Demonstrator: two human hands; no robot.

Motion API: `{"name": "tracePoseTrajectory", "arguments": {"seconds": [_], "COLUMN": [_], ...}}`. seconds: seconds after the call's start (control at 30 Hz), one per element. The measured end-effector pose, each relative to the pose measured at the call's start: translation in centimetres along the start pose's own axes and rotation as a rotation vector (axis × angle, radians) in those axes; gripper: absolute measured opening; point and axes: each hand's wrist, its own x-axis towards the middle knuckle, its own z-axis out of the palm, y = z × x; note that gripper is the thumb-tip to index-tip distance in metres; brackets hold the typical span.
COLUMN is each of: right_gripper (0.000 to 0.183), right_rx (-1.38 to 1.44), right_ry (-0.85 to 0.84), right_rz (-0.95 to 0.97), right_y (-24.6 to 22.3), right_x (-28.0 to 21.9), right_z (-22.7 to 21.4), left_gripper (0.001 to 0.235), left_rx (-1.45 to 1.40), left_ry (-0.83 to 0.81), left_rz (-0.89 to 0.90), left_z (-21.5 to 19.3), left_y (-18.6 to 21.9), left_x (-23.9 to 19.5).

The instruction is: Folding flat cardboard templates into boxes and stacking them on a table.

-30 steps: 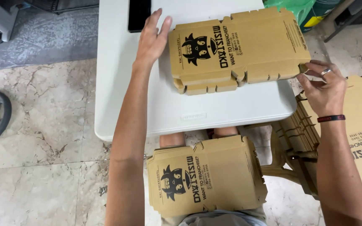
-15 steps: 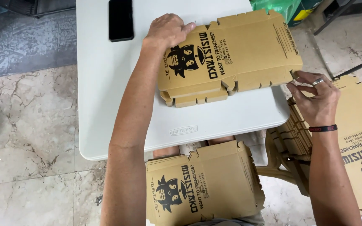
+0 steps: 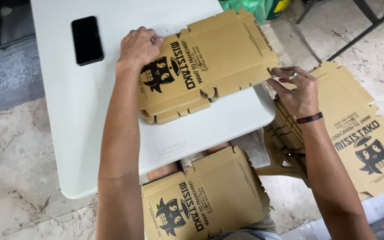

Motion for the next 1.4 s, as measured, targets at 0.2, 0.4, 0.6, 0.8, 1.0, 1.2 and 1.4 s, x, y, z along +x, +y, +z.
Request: {"name": "tracePoseTrajectory", "arguments": {"seconds": [0.2,0.4,0.6,0.8,1.0,1.2,1.4], "right_gripper": [0.051,0.029,0.014,0.027,0.029,0.043,0.039], "right_rx": [0.144,0.045,-0.161,-0.311,-0.551,-0.544,-0.497], "right_ry": [-0.134,-0.379,-0.656,-0.768,-0.919,-0.904,-0.881], "right_rz": [0.098,0.334,0.456,0.403,0.302,0.341,0.326], "right_y": [1.1,1.0,0.6,1.9,2.3,2.1,2.0], "right_x": [0.9,3.4,6.6,8.0,8.6,8.6,9.0], "right_z": [-1.9,-3.5,-3.9,-3.6,-2.9,-3.1,-3.1], "left_gripper": [0.04,0.046,0.043,0.042,0.046,0.044,0.042], "left_rx": [-0.054,-0.061,-0.028,-0.028,0.002,0.007,0.004], "left_ry": [-0.003,0.022,-0.001,0.02,0.047,0.088,0.103], "left_rz": [-0.026,-0.031,-0.057,-0.047,-0.015,0.006,0.01], "left_z": [-0.8,-0.7,-0.8,-0.7,-0.2,0.8,0.6], "left_y": [0.4,-0.3,0.2,-0.1,-0.9,-1.9,-1.6], "left_x": [-1.0,-0.3,-0.3,0.2,0.7,2.1,1.9]}}
